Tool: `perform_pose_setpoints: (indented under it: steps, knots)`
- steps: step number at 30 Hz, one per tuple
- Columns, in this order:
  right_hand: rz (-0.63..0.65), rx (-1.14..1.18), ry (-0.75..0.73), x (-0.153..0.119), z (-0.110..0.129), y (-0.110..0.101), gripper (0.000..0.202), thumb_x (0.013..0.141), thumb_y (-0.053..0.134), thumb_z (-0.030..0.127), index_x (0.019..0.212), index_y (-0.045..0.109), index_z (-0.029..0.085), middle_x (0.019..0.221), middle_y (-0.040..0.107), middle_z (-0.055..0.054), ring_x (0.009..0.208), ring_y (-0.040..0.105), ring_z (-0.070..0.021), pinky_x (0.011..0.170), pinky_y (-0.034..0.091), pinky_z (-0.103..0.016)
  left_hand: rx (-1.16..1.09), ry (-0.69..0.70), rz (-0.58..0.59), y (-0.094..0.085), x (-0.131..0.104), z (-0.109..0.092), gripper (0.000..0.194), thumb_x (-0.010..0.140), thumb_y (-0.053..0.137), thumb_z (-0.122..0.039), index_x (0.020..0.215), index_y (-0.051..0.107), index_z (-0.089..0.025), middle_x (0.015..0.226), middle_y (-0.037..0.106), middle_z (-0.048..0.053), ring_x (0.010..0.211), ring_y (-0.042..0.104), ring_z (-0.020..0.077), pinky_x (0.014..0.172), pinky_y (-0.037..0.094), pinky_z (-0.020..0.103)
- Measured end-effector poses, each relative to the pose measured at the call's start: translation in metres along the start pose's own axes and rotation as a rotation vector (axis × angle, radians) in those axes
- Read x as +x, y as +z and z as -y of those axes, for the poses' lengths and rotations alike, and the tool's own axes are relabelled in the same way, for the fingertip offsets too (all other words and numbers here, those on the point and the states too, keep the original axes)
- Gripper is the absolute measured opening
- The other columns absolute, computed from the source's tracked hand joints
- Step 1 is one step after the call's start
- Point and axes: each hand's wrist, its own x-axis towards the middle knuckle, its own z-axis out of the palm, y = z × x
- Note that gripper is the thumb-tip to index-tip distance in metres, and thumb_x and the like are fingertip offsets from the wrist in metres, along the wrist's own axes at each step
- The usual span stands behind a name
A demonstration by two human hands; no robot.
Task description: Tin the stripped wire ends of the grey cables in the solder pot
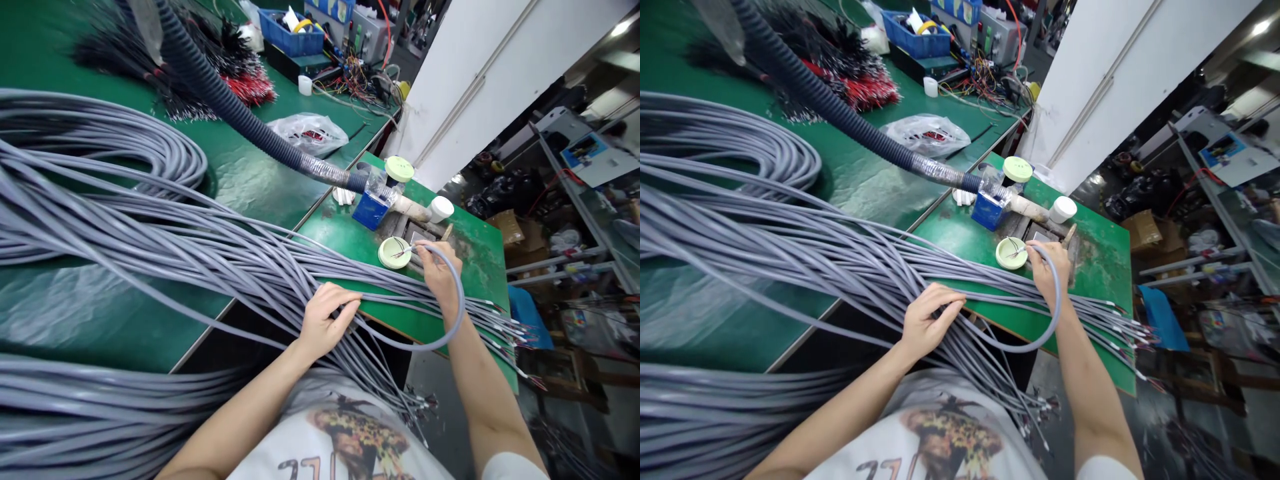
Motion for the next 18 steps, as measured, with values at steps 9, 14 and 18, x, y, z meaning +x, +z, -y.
perform_pose_setpoints:
  steps: [9, 14, 18]
  knots:
    - [0.032, -0.076, -0.047, 0.0, -0.001, 0.01, 0.02, 0.089, 0.057, 0.036, 0.09, 0.073, 0.024, 0.087, 0.072, -0.003, 0.085, 0.064, -0.0186, 0.082, 0.043, -0.034, -0.008, -0.026, 0.018, -0.001, 0.004, 0.001, 0.015, 0.083, 0.062, -0.011, 0.093, 0.07, -0.019, 0.08, 0.072, 0.005, 0.074, 0.061, 0.0156, 0.071, 0.047, 0.032]
    - [0.04, -0.104, -0.061, 0.001, 0.003, 0.013, 0.02, 0.089, 0.057, 0.036, 0.09, 0.073, 0.024, 0.085, 0.072, -0.003, 0.083, 0.063, -0.0183, 0.081, 0.041, -0.034, -0.007, -0.041, 0.025, -0.001, 0.004, 0.002, 0.013, 0.084, 0.061, -0.014, 0.093, 0.07, -0.018, 0.08, 0.072, 0.006, 0.072, 0.062, 0.0164, 0.07, 0.047, 0.032]
    - [0.028, -0.093, -0.049, 0.004, 0.005, 0.006, 0.021, 0.089, 0.056, 0.037, 0.09, 0.073, 0.025, 0.085, 0.072, -0.002, 0.083, 0.063, -0.0182, 0.083, 0.041, -0.034, -0.01, -0.04, 0.021, -0.002, 0.004, 0.002, 0.015, 0.083, 0.062, -0.013, 0.093, 0.07, -0.019, 0.08, 0.072, 0.006, 0.073, 0.063, 0.0166, 0.071, 0.048, 0.032]
